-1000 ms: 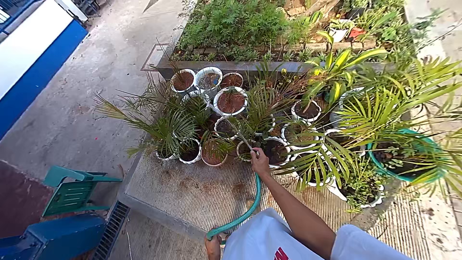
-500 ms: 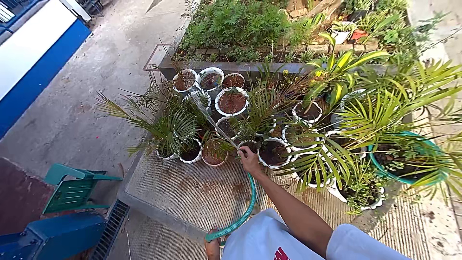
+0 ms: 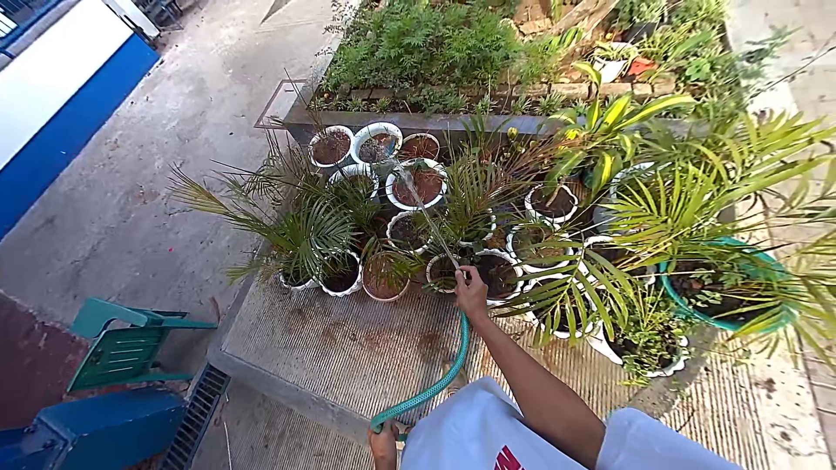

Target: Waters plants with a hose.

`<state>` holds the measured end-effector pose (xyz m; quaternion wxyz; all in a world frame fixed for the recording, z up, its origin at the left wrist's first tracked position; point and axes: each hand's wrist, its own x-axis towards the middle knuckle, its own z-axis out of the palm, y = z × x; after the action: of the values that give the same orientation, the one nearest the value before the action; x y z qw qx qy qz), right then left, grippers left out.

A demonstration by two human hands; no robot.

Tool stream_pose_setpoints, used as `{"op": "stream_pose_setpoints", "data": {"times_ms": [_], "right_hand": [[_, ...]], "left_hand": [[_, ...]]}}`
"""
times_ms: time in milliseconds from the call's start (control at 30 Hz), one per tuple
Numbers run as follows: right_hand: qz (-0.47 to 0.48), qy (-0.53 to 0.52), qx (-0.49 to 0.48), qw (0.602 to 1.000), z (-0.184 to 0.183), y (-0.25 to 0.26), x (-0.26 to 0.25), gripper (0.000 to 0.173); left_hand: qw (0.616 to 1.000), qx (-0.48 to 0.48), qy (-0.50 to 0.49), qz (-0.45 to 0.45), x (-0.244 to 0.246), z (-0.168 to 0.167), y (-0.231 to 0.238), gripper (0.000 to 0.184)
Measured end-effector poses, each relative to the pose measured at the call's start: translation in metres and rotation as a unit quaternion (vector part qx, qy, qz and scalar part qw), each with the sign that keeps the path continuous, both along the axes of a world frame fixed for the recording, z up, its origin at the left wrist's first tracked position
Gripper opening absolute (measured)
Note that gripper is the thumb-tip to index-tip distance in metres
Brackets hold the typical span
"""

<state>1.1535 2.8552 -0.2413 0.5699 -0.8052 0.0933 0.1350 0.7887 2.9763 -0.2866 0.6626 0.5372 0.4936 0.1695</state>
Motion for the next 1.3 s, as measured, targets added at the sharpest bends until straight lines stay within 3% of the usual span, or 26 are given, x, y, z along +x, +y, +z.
{"op": "stream_pose_setpoints", "data": {"times_ms": [233, 633, 767, 967, 1300], "right_hand": [[0.058, 0.001, -0.009, 0.998, -0.004, -0.012, -0.001, 0.033], [0.002, -0.007, -0.054, 0.999, -0.001, -0.015, 0.002, 0.030], [-0.010, -0.021, -0.030, 0.999, 0.002, -0.010, 0.004, 0.031], [0.077, -0.040, 0.012, 0.996, 0.016, 0.013, 0.011, 0.032], [0.107, -0.060, 0.051, 0.991, 0.035, 0.045, 0.013, 0.029]], "left_hand": [[0.999, 0.020, 0.004, -0.031, 0.000, -0.003, 0.003, 0.031], [1.000, 0.012, 0.002, -0.028, 0.003, -0.006, 0.007, 0.034], [1.000, 0.016, 0.006, -0.026, 0.003, -0.006, 0.008, 0.034], [1.000, 0.013, -0.007, -0.024, 0.000, -0.009, 0.008, 0.031], [1.000, 0.007, -0.020, -0.002, -0.004, -0.009, 0.006, 0.032]]}}
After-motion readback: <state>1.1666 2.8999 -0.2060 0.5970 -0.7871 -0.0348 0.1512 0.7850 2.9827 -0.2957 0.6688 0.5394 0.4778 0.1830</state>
